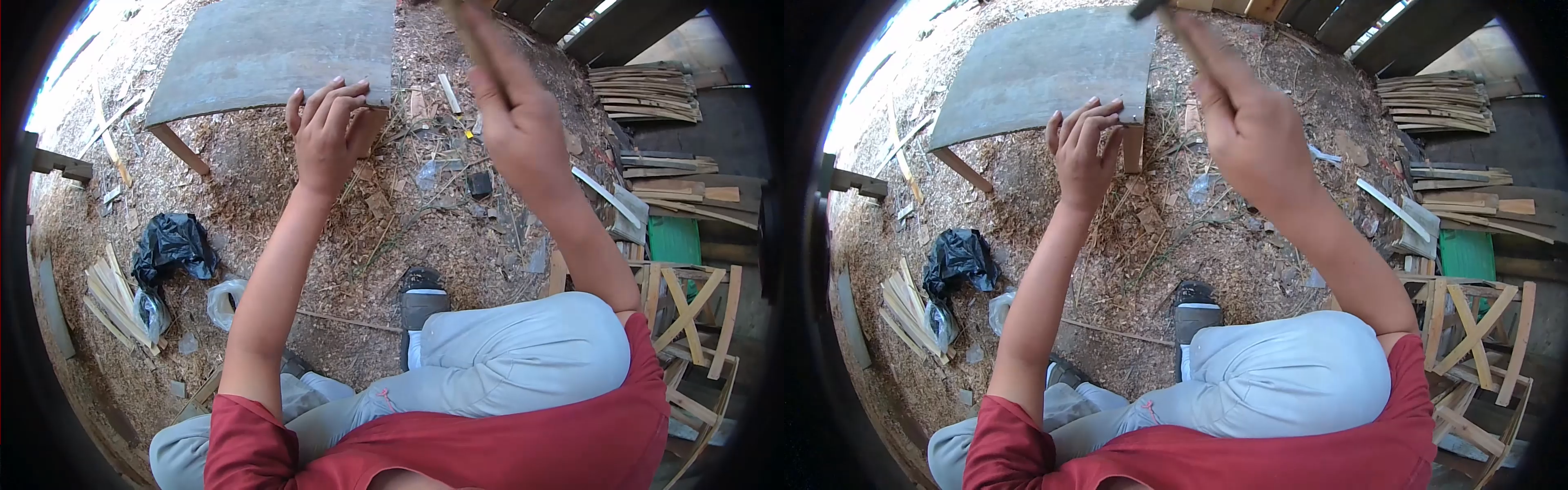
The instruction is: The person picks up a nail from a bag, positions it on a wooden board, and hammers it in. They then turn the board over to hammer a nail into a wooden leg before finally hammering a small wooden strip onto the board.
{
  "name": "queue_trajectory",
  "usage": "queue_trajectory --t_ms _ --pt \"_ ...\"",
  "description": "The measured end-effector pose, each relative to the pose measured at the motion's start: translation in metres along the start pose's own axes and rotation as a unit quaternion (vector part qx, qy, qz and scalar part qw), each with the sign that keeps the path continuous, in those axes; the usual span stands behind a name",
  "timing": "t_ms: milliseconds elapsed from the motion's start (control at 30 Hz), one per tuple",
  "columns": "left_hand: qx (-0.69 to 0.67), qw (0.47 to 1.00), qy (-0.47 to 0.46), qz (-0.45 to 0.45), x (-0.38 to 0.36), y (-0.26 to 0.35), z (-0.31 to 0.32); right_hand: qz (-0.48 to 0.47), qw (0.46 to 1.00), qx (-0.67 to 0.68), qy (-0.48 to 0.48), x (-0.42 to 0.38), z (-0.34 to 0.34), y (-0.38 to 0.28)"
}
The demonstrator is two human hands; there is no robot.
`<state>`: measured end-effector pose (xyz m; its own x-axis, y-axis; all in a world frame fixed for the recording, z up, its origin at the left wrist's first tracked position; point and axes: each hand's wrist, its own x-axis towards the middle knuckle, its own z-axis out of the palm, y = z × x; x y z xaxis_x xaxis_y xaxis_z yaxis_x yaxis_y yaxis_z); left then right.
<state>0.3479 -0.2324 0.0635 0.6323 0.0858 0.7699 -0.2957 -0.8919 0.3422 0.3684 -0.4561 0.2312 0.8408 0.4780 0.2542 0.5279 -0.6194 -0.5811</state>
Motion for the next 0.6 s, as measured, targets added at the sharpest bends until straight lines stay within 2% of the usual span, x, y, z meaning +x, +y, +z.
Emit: queue_trajectory --t_ms 33,67,133,167,200,267,333,400,467,500,533,567,600 --pt "0.002 1.000 0.009 -0.001 0.001 0.001 0.001 -0.066 0.988 0.061 0.128 0.000 -0.001 -0.003" --pt "0.000 1.000 0.010 0.001 0.003 0.001 0.001 -0.066 0.988 0.059 0.130 -0.004 0.008 0.006" --pt "0.001 1.000 0.006 -0.001 0.004 0.002 -0.002 -0.045 0.998 -0.040 -0.024 -0.014 0.033 0.026" --pt "0.003 1.000 0.009 -0.001 0.005 0.001 -0.004 0.042 0.972 -0.130 -0.190 -0.015 0.035 0.027" --pt "0.001 1.000 0.003 -0.002 0.005 0.002 -0.006 0.042 0.972 -0.130 -0.189 -0.013 0.035 0.026" --pt "-0.004 1.000 -0.003 -0.008 0.003 0.004 -0.004 -0.035 0.993 -0.027 -0.107 -0.006 0.025 0.022" --pt "0.007 1.000 0.008 -0.001 0.002 0.001 0.000 0.004 0.997 -0.035 -0.068 0.002 0.007 0.009" --pt "0.007 1.000 0.007 0.002 0.001 0.001 0.001 -0.130 0.980 0.059 0.138 0.007 0.001 0.006" --pt "0.009 1.000 0.002 0.002 0.001 0.001 0.000 -0.115 0.978 0.072 0.160 -0.005 0.018 0.019" --pt "0.010 1.000 0.004 0.003 0.002 0.001 -0.002 -0.094 0.995 -0.001 0.015 -0.015 0.037 0.041" --pt "0.009 1.000 0.002 0.004 0.003 0.002 -0.004 -0.071 0.986 -0.076 -0.131 -0.015 0.043 0.040" --pt "0.008 1.000 -0.003 0.005 0.003 0.002 -0.005 -0.072 0.986 -0.076 -0.131 -0.015 0.040 0.040" --pt "0.007 1.000 0.002 0.003 0.004 0.001 -0.003 -0.025 0.982 -0.088 -0.163 -0.007 0.025 0.019"
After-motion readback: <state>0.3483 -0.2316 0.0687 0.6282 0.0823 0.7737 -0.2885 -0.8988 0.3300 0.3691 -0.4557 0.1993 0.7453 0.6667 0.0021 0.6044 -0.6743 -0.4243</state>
